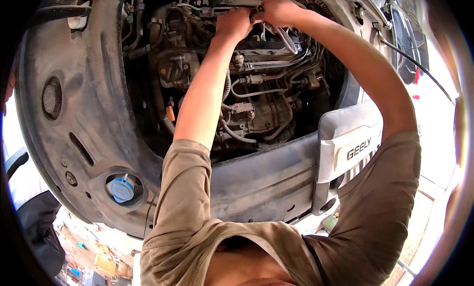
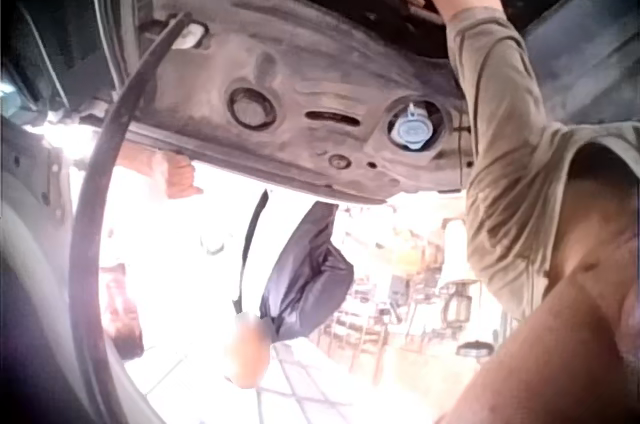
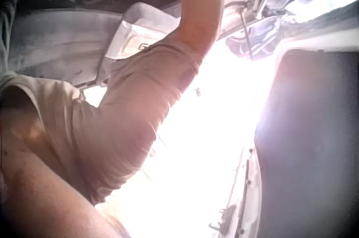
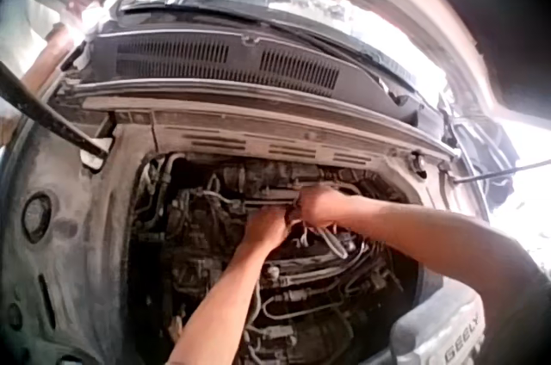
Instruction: The person opens the car hood and removes the engine cover. They then use a socket wrench to loosen and remove bolts from the engine block. The person continues to work on the engine components with their hands.
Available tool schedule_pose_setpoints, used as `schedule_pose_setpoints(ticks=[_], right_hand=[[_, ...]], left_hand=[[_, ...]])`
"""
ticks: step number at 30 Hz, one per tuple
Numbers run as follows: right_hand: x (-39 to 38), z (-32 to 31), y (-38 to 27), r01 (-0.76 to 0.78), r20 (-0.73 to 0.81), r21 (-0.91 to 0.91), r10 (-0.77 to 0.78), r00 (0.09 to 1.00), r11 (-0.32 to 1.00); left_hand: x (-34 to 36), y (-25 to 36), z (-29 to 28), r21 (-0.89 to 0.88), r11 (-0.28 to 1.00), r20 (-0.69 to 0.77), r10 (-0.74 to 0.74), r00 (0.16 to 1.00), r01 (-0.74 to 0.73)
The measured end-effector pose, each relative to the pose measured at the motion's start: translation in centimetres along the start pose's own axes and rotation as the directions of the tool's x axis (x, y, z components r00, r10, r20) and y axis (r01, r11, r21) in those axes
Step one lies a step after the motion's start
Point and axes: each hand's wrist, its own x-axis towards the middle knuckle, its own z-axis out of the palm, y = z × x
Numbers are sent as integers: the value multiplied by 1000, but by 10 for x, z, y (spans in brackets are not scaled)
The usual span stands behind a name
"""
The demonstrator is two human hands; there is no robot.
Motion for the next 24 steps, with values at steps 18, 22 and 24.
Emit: schedule_pose_setpoints(ticks=[18,22,24], right_hand=[[13,13,20,238,-45,-150,-247,968,960],[9,22,13,102,-164,-171,-130,978,980],[5,21,31,309,-279,-345,-411,868,886]], left_hand=[[-2,5,2,4,999,-47,42,998,-42],[-6,3,-7,-45,999,14,6,1000,-5],[-6,4,-3,-133,990,-22,34,999,-36]])
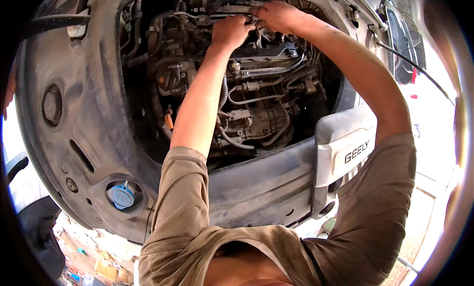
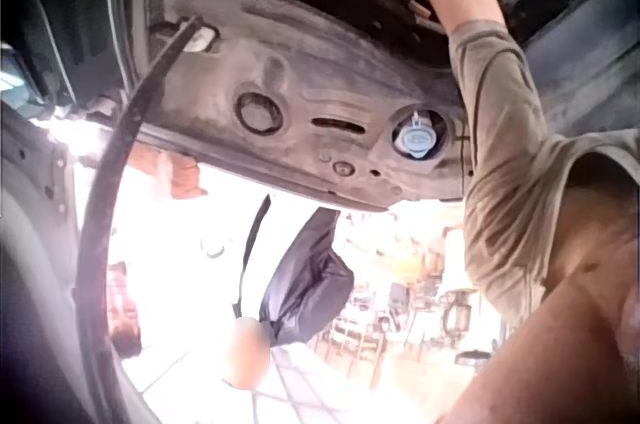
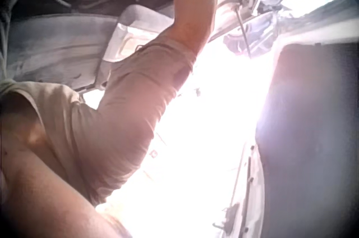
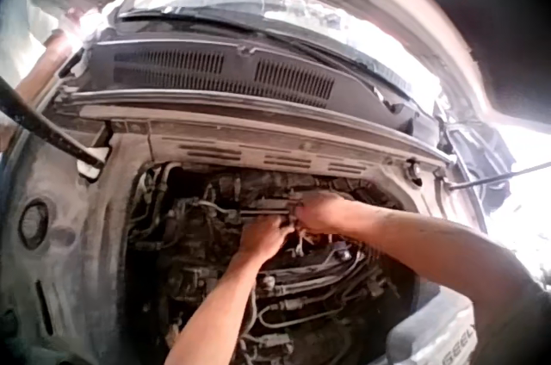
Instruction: The person opens the car hood and removes the engine cover. They then use a socket wrench to loosen and remove bolts from the engine block. The person continues to work on the engine components with their hands.
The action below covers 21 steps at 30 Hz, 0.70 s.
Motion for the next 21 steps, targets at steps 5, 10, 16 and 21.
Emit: schedule_pose_setpoints(ticks=[5,10,16,21], right_hand=[[3,-8,-8,-251,160,187,223,962,950],[6,3,-11,-175,155,116,156,976,978],[-8,7,-13,-200,28,30,199,980,979],[9,-2,-24,-448,259,204,393,882,870]], left_hand=[[2,-6,-3,44,999,82,-30,996,27],[2,-3,-5,46,998,83,-43,996,40],[0,-8,2,-15,999,52,-49,997,50],[2,-6,1,41,998,41,-45,998,43]])
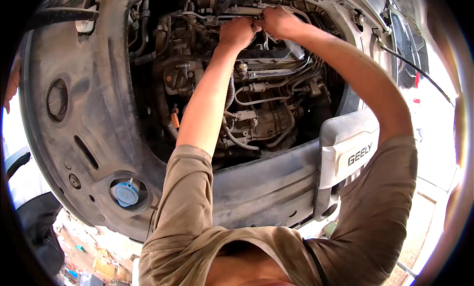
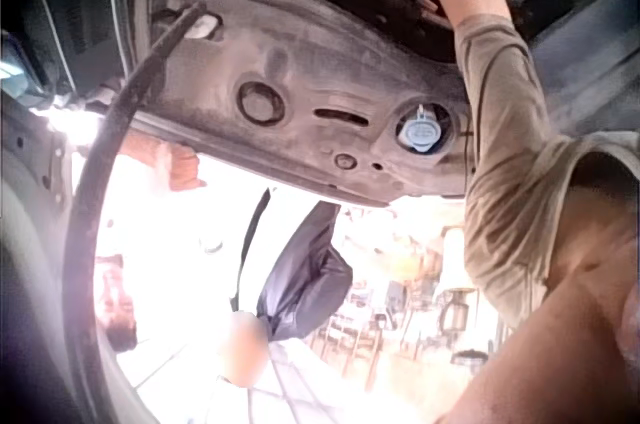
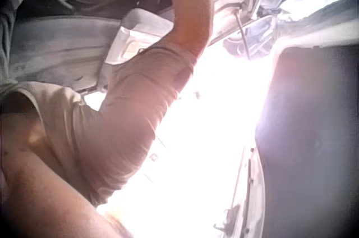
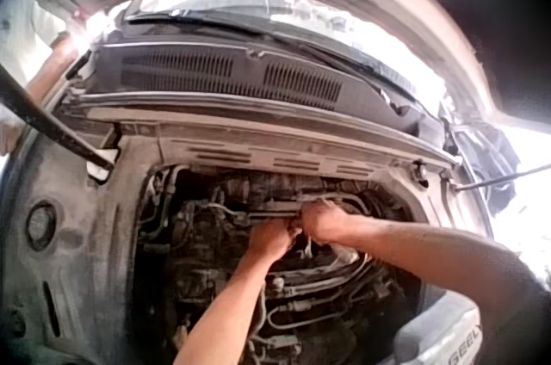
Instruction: The person opens the car hood and removes the engine cover. They then use a socket wrench to loosen and remove bolts from the engine block. The person continues to work on the engine components with their hands.
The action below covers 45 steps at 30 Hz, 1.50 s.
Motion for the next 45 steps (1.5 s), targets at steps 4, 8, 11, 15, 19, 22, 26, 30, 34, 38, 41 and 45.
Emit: schedule_pose_setpoints(ticks=[4,8,11,15,19,22,26,30,34,38,41,45], right_hand=[[-2,-4,46,455,-47,-254,-481,876,853],[-15,4,6,38,-75,1,-38,996,999],[-6,-11,-6,-40,117,162,21,993,986],[6,0,40,457,-150,-353,-532,833,816],[-2,0,35,363,-229,-190,-400,887,912],[-9,-2,-1,-32,17,202,29,999,979],[7,-12,7,31,80,175,-46,996,984],[27,-8,66,694,-20,-313,-735,678,648],[43,-14,69,844,11,-377,-910,415,381],[6,31,42,308,-317,-206,-361,877,929],[2,33,17,152,-175,-149,-178,968,977],[1,-17,-15,-208,274,274,131,953,939]], left_hand=[[0,11,0,-62,998,15,30,999,-29],[-3,-4,3,-81,997,-10,5,1000,-6],[0,1,-5,-63,998,-3,4,1000,-4],[1,6,-5,-49,999,20,14,1000,-13],[6,1,6,-2,1000,-26,12,1000,-12],[5,-3,4,54,998,26,-46,999,45],[5,1,1,40,998,22,-42,999,41],[-2,4,5,-35,999,-16,-11,1000,10],[3,2,3,-69,997,-50,23,998,-27],[1,-2,-1,-27,1000,-36,-2,999,1],[4,-2,6,-19,1000,-33,-26,999,25],[5,0,5,-47,999,-44,-8,999,6]])
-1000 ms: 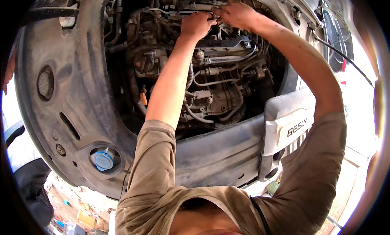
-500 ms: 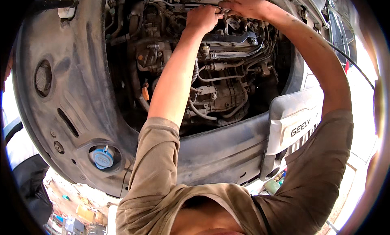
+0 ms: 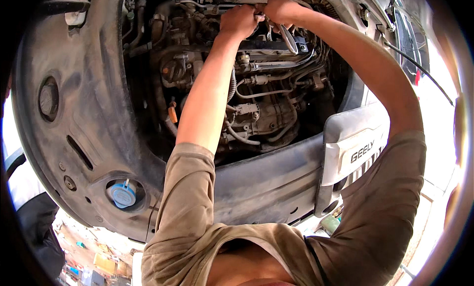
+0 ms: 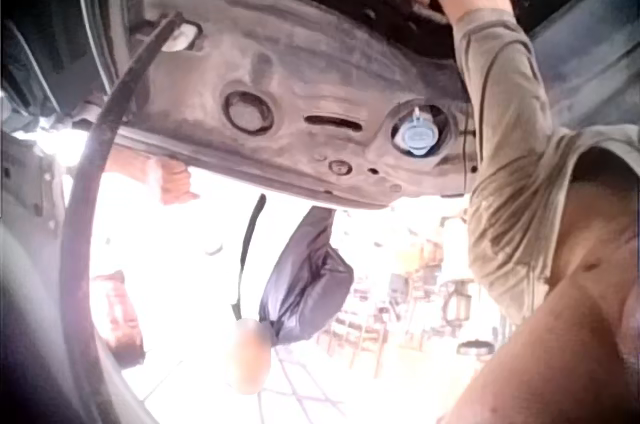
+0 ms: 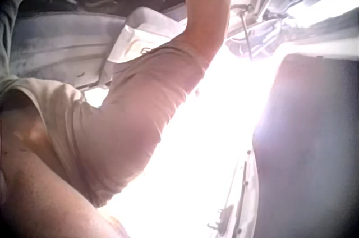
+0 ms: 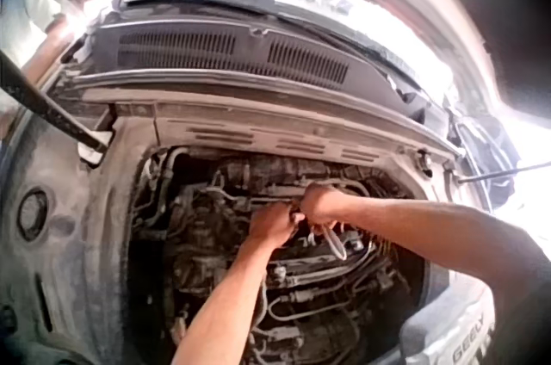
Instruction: The person opens the car hood and removes the engine cover. They then use a socket wrench to loosen and remove bolts from the engine block. The person continues to work on the engine components with their hands.
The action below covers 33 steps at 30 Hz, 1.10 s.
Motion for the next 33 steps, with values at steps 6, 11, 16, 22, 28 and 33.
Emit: schedule_pose_setpoints(ticks=[6,11,16,22,28,33], right_hand=[[22,1,70,448,-80,-754,-744,664,480],[46,-14,85,625,63,-745,-908,414,234],[4,12,9,217,-31,-410,-251,967,886],[20,21,38,253,-264,-560,-459,848,789],[39,-15,82,589,81,-757,-855,512,281],[22,24,47,347,-52,-783,-611,790,516]], left_hand=[[-4,4,-4,40,999,59,-22,998,19],[-3,11,-6,7,1000,87,-19,996,18],[-5,-3,-7,-22,999,6,-28,1000,29],[2,-2,-4,-29,996,65,-83,994,85],[-2,7,-7,-42,999,66,-5,998,7],[-4,-3,-2,-9,1000,8,-24,1000,24]])
